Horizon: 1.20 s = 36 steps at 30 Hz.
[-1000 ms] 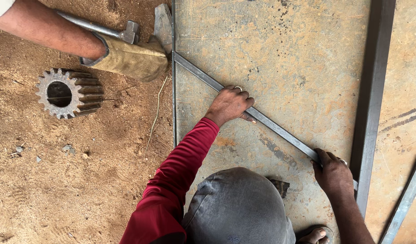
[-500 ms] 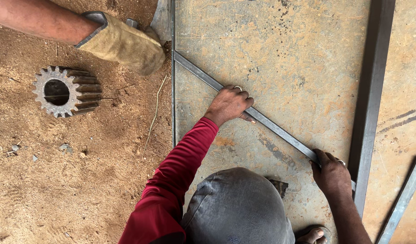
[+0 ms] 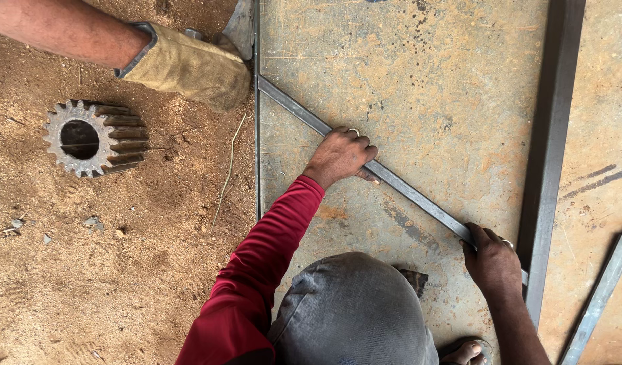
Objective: The person measures and cuts metal bars, then assembles them into a rectangular frame with a diagonal brace. They use a tape measure, a metal cutting saw, and a welding tool to join the pieces on a concrete work surface.
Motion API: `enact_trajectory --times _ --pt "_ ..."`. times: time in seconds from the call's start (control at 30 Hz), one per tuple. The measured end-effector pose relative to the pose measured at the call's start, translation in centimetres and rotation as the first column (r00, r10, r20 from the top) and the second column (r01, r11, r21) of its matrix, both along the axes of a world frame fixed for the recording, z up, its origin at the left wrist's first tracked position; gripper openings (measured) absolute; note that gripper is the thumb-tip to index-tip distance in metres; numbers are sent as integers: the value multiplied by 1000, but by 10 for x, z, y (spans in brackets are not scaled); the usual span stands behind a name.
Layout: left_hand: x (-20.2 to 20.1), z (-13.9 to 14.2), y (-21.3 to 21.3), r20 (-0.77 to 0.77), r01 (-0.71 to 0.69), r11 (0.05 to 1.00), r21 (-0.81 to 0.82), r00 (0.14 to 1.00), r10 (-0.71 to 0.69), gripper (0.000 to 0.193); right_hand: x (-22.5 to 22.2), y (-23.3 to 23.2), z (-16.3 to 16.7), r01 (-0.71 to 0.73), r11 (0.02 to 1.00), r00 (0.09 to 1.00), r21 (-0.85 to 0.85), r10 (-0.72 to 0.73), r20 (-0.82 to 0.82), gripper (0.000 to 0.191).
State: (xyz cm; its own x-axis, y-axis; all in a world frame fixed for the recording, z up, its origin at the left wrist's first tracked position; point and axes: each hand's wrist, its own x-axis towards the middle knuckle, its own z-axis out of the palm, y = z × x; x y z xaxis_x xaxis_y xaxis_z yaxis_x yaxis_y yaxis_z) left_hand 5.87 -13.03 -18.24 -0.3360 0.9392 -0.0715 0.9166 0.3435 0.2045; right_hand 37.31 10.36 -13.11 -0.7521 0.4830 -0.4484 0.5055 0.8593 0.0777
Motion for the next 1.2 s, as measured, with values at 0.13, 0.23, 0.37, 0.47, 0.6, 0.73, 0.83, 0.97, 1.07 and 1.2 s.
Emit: enact_trajectory --times 0.13,0.23,0.37,0.47,0.6,0.73,0.83,0.97,1.07,1.2 --pt "-2 -5 3 -55 -6 999 48 998 9 50 -1 0 1 7 1000 1000 1 -7 -5 46" --pt "-6 -4 7 -9 14 1000 -5 1000 -15 68 -2 1 1 9 1000 1000 1 -9 11 46" --pt "-9 2 8 -3 17 1000 13 1000 -17 69 -1 1 0 -6 1000 999 2 6 -46 45" --pt "-9 5 8 -18 1 999 53 1000 0 65 -1 0 0 -2 1000 999 0 2 -33 46" --pt "-10 4 10 2 15 999 47 1000 -16 69 -3 0 2 29 1000 1000 -9 -29 -1 45" --pt "-13 4 12 5 16 999 44 1000 -17 66 -5 0 3 24 1000 999 -13 -24 -35 45" --pt "-13 7 12 16 12 999 37 1000 -12 68 -5 1 2 19 1000 999 -10 -20 -34 45" --pt "-12 10 12 12 11 999 34 1000 -11 67 -3 1 0 25 1000 1000 -14 -25 -19 46" --pt "-12 8 12 17 22 1000 21 1000 -23 67 -3 1 0 21 1000 1000 -13 -21 -20 47" --pt "-13 5 12 10 11 998 59 1000 -11 65 -4 0 1 36 999 999 -22 -36 -27 47"
